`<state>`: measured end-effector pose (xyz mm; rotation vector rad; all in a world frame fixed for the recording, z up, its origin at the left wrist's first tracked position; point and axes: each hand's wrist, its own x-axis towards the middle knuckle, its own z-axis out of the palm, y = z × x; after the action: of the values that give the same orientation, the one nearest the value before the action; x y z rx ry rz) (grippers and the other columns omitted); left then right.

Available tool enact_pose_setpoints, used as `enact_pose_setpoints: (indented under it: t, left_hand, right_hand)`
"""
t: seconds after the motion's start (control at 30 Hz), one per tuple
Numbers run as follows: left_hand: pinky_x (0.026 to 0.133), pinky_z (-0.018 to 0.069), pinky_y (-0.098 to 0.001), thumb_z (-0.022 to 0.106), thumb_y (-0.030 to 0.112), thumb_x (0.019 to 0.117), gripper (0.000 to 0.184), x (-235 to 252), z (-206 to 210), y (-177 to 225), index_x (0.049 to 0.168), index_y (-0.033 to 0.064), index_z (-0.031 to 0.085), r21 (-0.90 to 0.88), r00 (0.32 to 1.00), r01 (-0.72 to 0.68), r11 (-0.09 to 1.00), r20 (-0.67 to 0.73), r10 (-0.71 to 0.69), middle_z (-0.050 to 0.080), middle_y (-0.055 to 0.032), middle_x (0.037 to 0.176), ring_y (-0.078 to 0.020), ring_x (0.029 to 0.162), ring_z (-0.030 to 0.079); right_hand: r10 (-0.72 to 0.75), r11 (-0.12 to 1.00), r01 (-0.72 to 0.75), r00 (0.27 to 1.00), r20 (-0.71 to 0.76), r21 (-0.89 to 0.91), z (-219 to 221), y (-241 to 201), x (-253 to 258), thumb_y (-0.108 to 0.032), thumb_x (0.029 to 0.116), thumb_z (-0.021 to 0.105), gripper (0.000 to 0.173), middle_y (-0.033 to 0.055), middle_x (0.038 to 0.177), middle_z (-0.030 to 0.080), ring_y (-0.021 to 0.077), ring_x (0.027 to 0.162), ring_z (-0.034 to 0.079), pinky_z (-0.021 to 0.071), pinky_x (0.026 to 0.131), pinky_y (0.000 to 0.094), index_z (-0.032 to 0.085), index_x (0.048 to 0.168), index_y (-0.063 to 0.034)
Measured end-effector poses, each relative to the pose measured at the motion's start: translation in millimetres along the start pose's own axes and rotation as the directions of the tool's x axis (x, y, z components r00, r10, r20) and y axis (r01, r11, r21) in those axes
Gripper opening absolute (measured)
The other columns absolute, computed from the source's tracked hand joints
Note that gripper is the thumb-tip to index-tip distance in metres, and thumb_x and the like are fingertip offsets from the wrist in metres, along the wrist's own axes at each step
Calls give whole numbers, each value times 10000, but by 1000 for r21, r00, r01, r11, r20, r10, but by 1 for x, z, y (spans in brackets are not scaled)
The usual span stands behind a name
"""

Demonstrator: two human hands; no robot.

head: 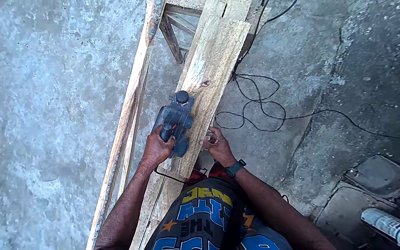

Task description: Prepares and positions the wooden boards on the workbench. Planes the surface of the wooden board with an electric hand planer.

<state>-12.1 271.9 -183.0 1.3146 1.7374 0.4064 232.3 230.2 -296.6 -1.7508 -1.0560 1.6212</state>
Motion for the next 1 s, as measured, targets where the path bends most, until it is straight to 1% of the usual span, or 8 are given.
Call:
enact_pose_setpoints:
  t: [0.07, 0.23, 0.37, 0.47, 0.63, 0.73, 0.87, 1.0]
  left_hand:
    - [634, 563, -320, 682, 238, 861, 219, 3, -1, 3, 1033, 102, 674, 8, 1000, 8, 1000, 2, -8, 665, 0, 763, -89, 660, 648]
    - [631, 564, -325, 680, 227, 859, 263, 10, 0, 8, 1088, 97, 682, 3, 1000, 18, 1000, 13, -18, 674, -6, 786, -93, 655, 646]
    - [610, 571, -336, 676, 228, 866, 249, 19, 1, 12, 1080, 101, 679, 1, 1000, 15, 1000, 23, -15, 672, -6, 770, -102, 632, 645]
    - [639, 566, -365, 687, 234, 860, 251, 26, 2, 16, 1075, 106, 678, 26, 1000, 7, 1000, 26, -7, 671, -11, 789, -116, 673, 651]
    - [699, 575, -416, 713, 220, 869, 285, 42, 4, 29, 1126, 102, 679, 42, 999, 8, 999, 35, -10, 696, -40, 863, -152, 747, 674]
    - [653, 566, -411, 702, 203, 874, 253, 51, 5, 38, 1106, 105, 671, 39, 999, 15, 999, 41, -17, 677, -39, 814, -153, 697, 659]
    - [654, 568, -424, 704, 203, 885, 257, 63, 6, 46, 1119, 104, 669, 38, 999, 10, 999, 45, -12, 683, -46, 824, -161, 701, 664]
    - [639, 559, -416, 704, 211, 887, 255, 74, 8, 54, 1116, 105, 666, 38, 999, 1, 999, 47, -2, 676, -46, 822, -163, 686, 652]
  right_hand:
    - [2, 1000, -2, 1000, 4, -5, 0, -3, 0, -183, 868, 810, 719, 85, 1261, 683, 156, 799, 736, 648, 746, 329, 441, 1470, -45]
    - [6, 1000, -6, 1000, 11, -1, -1, -5, 0, -169, 867, 809, 723, 86, 1262, 680, 154, 794, 732, 647, 741, 322, 436, 1474, -46]
    - [12, 1000, -12, 1000, 14, 6, -2, -7, -1, -160, 859, 808, 724, 87, 1268, 671, 159, 795, 733, 654, 737, 331, 440, 1473, -53]
    - [13, 1000, -13, 1000, 21, 0, -2, -9, -1, -144, 860, 799, 719, 95, 1273, 667, 158, 781, 729, 651, 735, 338, 436, 1474, -44]
    - [9, 1000, -9, 1000, 19, 14, -3, -8, 0, -130, 856, 805, 710, 77, 1249, 678, 150, 775, 726, 646, 731, 326, 444, 1460, -43]
    - [3, 1000, -3, 1000, 20, 11, -3, -8, 0, -125, 855, 802, 716, 68, 1245, 680, 142, 762, 725, 649, 721, 318, 437, 1466, -40]
    - [9, 1000, -9, 999, 36, 2, -4, -11, 1, -125, 860, 799, 718, 75, 1260, 671, 130, 759, 723, 643, 719, 304, 427, 1469, -40]
    - [24, 1000, -24, 999, 45, -4, -6, -14, 1, -140, 867, 797, 722, 69, 1270, 659, 116, 731, 711, 638, 689, 292, 420, 1476, -46]
